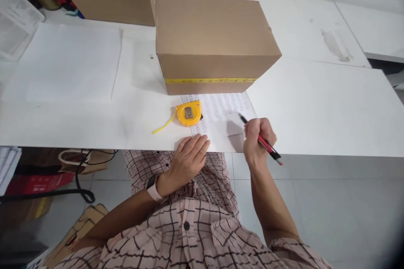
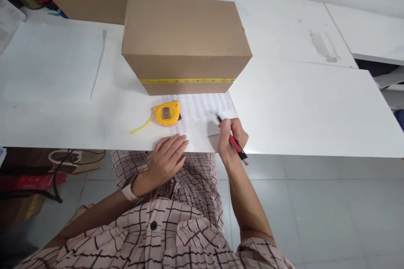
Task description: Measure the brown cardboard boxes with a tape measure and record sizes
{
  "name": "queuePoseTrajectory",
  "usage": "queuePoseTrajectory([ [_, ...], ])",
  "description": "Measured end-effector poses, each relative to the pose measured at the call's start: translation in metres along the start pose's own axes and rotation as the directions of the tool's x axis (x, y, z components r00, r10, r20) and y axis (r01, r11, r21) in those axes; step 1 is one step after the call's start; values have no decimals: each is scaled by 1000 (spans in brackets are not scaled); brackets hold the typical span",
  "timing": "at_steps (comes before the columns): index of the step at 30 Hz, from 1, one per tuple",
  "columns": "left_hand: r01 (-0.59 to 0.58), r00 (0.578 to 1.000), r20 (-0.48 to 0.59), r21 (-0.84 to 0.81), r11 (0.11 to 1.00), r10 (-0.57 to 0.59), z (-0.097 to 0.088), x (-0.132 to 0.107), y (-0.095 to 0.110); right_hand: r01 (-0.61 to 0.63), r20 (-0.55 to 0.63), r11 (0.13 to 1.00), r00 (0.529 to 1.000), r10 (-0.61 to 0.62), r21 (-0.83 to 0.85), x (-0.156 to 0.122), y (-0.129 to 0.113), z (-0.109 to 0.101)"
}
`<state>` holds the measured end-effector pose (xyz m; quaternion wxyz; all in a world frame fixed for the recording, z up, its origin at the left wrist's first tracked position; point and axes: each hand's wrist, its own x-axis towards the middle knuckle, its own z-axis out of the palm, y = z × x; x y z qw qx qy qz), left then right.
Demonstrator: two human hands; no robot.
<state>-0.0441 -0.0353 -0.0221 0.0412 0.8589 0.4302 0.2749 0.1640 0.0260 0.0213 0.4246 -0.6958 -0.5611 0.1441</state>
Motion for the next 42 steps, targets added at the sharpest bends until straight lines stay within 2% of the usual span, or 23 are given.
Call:
queuePoseTrajectory([
  [2, 10, 1000, -10, 10, 1000, -10, 2, 1, -2, -62, 202, 957, 979, 4, 282, -7, -12, 9],
  [3, 11, 1000, -18, 19, 1000, -11, 3, 1, -3, -107, 321, 917, 947, -24, 384, -9, -17, 14],
  [5, 14, 1000, -25, 37, 999, -13, 4, 2, -3, -202, 494, 863, 867, -62, 462, -10, -21, 23],
  [7, 31, 999, -11, 39, 999, -30, 6, 1, -2, -246, 551, 860, 833, -48, 447, -9, -22, 30],
  [11, 61, 998, -17, 37, 997, -60, 10, -1, -1, -212, 468, 872, 884, -22, 441, -9, -19, 38],
  [18, 10, 985, -171, 131, 991, 13, 12, 4, 1, -144, 351, 921, 936, 9, 362, -19, -16, 41],
  [22, 14, 976, -219, 134, 991, 16, 13, 5, 0, -109, 338, 939, 941, -8, 327, -22, -13, 42],
  [32, 13, 972, -235, 120, 993, 16, 10, 7, 1, -54, 359, 975, 933, -27, 214, -22, -14, 43],
  [42, 14, 971, -239, 119, 993, 15, 10, 7, 0, -37, 348, 975, 937, -43, 220, -21, -15, 42],
])
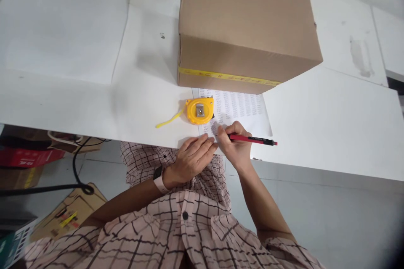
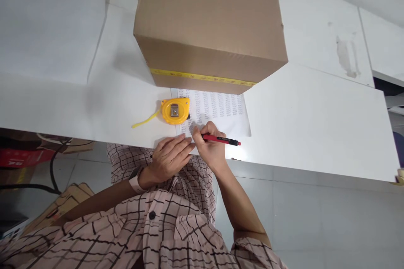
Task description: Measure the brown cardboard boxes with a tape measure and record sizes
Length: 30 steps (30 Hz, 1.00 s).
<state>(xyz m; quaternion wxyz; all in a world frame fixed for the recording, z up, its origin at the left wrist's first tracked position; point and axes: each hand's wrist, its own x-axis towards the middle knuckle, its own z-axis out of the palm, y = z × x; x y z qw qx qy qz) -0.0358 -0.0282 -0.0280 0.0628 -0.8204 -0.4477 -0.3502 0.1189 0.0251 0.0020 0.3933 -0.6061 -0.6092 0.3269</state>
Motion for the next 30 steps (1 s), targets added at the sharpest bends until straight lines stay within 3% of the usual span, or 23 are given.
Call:
queuePoseTrajectory([
  [30, 3, 1000, 9, -27, 1000, -3, -1, 0, 0, -45, -38, 996, 998, 48, 70, 0, 6, 2],
])
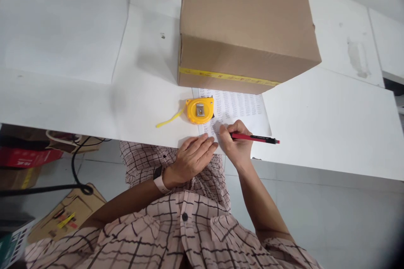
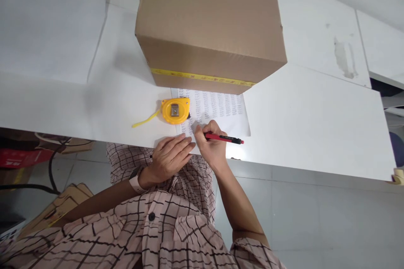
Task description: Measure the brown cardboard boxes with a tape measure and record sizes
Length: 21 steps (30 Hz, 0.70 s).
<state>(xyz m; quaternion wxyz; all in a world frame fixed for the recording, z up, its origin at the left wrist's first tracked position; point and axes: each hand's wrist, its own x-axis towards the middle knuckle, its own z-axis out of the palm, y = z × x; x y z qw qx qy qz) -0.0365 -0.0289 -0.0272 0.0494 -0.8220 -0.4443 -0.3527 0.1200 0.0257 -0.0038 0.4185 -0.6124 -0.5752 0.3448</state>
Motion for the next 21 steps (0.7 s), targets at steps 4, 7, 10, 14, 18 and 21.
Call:
queuePoseTrajectory([
  [4, -4, 1000, -8, 6, 1000, 4, 0, 1, 0, 14, 8, 1000, 1000, -14, -14, 0, -1, 0],
  [7, -6, 1000, -7, 18, 1000, 6, -1, 2, 0, 15, 14, 1000, 1000, -15, -9, 1, -2, 0],
  [10, -5, 1000, -4, 24, 1000, 6, -1, 3, 0, -6, 9, 1000, 1000, 6, 3, 1, -4, 0],
  [14, -2, 1000, -2, 14, 1000, 2, 0, 1, 0, -15, 17, 1000, 1000, 15, 20, 1, -4, 0],
  [18, 1, 1000, -1, -6, 1000, -1, 1, 0, 0, -25, -19, 998, 999, 26, 52, 2, -5, 0],
  [21, 5, 1000, -3, -13, 1000, -5, 2, -1, 0, -8, -49, 999, 999, 10, 51, 3, -6, 0],
])
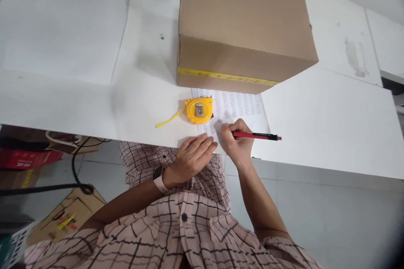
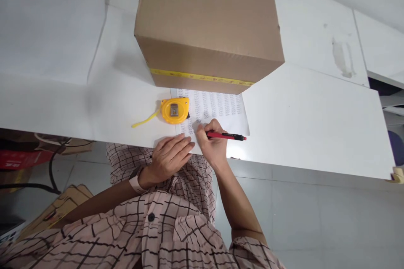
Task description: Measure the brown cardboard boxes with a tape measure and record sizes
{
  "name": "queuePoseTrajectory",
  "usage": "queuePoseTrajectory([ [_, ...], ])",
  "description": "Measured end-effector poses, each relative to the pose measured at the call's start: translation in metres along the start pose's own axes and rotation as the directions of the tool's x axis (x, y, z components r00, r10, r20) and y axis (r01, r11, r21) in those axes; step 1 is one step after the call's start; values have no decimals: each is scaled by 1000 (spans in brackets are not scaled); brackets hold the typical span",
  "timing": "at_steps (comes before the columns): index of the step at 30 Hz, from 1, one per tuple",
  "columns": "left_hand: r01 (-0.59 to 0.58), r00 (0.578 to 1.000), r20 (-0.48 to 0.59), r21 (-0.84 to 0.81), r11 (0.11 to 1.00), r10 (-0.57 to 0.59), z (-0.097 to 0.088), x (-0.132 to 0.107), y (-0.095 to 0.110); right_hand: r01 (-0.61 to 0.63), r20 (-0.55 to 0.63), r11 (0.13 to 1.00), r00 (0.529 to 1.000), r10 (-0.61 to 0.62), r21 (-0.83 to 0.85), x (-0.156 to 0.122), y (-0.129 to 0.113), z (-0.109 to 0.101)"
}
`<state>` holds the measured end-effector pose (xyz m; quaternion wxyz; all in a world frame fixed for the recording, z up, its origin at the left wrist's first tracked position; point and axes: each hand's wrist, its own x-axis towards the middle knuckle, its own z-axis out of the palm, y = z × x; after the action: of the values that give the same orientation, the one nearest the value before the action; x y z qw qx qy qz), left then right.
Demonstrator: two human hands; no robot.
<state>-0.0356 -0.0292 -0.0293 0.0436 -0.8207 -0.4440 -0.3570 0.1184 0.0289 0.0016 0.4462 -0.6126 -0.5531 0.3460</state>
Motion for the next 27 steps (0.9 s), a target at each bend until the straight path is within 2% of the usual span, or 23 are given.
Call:
queuePoseTrajectory([
  [12, 6, 1000, -9, -17, 1000, -6, 0, 0, 1, 35, 58, 999, 998, -34, -23, 1, 2, 0],
  [27, 7, 1000, -5, -15, 1000, -7, 0, 0, 1, 37, 28, 998, 999, -36, -40, 1, 1, -1],
])
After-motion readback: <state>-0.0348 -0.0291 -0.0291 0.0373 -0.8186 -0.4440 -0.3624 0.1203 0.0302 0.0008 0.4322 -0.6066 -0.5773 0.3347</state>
